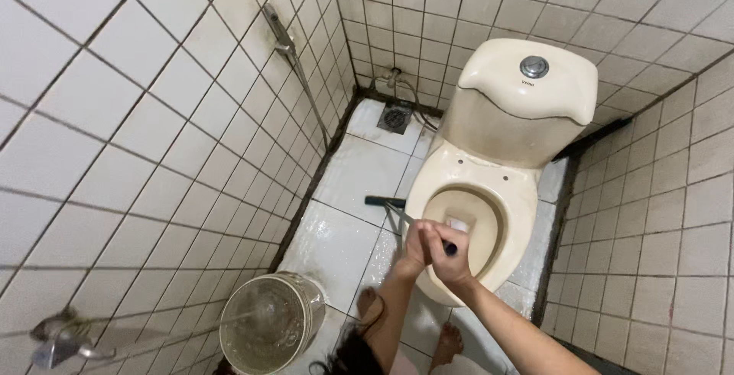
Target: The person pours water from a dipper onto a floor drain and uses a squeegee to push the water into the drain.
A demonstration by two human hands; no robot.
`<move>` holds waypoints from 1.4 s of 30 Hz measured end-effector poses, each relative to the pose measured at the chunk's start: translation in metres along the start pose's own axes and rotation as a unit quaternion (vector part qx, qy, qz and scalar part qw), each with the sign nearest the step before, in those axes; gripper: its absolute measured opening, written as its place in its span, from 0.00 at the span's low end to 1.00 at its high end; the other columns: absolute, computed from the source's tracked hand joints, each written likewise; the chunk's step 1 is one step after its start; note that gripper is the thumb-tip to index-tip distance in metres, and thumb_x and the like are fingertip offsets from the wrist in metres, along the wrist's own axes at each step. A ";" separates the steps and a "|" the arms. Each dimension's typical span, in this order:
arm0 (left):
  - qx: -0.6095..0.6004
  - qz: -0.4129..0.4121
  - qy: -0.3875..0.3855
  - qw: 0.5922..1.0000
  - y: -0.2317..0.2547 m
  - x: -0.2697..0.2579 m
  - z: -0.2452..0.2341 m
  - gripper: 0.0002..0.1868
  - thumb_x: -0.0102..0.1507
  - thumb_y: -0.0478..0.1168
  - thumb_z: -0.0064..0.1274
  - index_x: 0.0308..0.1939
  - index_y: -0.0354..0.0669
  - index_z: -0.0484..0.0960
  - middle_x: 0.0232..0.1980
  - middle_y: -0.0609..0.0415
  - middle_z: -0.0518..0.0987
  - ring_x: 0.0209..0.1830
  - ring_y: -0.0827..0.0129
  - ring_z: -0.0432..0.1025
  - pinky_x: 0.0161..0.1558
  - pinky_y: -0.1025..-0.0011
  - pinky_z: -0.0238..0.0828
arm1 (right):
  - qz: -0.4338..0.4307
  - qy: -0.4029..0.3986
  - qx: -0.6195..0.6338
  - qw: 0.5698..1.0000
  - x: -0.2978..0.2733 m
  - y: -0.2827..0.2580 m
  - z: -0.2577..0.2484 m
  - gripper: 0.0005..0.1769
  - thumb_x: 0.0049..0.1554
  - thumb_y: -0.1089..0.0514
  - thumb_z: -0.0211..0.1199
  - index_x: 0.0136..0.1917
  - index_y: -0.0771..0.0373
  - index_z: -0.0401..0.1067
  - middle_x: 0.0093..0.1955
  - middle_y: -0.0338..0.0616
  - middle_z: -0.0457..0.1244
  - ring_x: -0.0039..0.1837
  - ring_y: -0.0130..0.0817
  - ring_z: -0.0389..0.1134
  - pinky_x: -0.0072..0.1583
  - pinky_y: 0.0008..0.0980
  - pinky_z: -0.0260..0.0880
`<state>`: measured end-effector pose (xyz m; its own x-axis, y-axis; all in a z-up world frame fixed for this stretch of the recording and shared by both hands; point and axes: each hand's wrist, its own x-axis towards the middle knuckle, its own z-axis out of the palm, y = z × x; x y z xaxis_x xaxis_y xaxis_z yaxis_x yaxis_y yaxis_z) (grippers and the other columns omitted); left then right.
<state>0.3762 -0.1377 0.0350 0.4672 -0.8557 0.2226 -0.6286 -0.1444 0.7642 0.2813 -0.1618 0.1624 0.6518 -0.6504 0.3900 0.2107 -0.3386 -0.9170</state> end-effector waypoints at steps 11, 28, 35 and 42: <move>-0.220 0.075 0.081 0.969 -0.101 0.051 -0.084 0.07 0.64 0.36 0.58 0.31 0.39 0.82 0.31 0.47 0.80 0.31 0.57 0.76 0.34 0.61 0.73 | 0.039 -0.031 -0.074 0.996 0.067 0.035 0.097 0.17 0.62 0.64 0.56 0.30 0.68 0.64 0.28 0.46 0.58 0.32 0.35 0.59 0.39 0.32 0.59; -0.138 0.235 -0.100 0.957 -0.202 0.152 -0.063 0.09 0.62 0.40 0.54 0.28 0.43 0.79 0.30 0.53 0.78 0.31 0.57 0.75 0.36 0.61 0.72 | 0.056 0.038 -0.128 0.989 0.153 0.060 0.142 0.12 0.58 0.69 0.57 0.33 0.72 0.67 0.29 0.47 0.61 0.33 0.37 0.62 0.47 0.34 0.63; -0.121 0.359 0.075 0.922 -0.187 0.161 -0.087 0.10 0.70 0.40 0.53 0.36 0.40 0.83 0.34 0.51 0.80 0.39 0.56 0.76 0.48 0.59 0.74 | 0.069 -0.007 -0.142 0.987 0.161 0.104 0.145 0.16 0.57 0.68 0.58 0.28 0.71 0.67 0.27 0.47 0.60 0.32 0.35 0.60 0.40 0.33 0.62; -0.098 0.256 -0.161 0.948 -0.130 0.139 -0.099 0.17 0.72 0.39 0.44 0.31 0.45 0.83 0.31 0.48 0.81 0.33 0.55 0.77 0.48 0.58 0.73 | -0.068 0.043 -0.133 0.988 0.137 0.062 0.131 0.13 0.60 0.69 0.56 0.33 0.70 0.64 0.35 0.46 0.62 0.39 0.31 0.64 0.44 0.30 0.61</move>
<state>0.5840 -0.1890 0.0266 -0.1017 -0.9003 0.4232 -0.5789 0.3996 0.7108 0.4793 -0.1832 0.1481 0.5637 -0.6382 0.5243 0.0861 -0.5859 -0.8058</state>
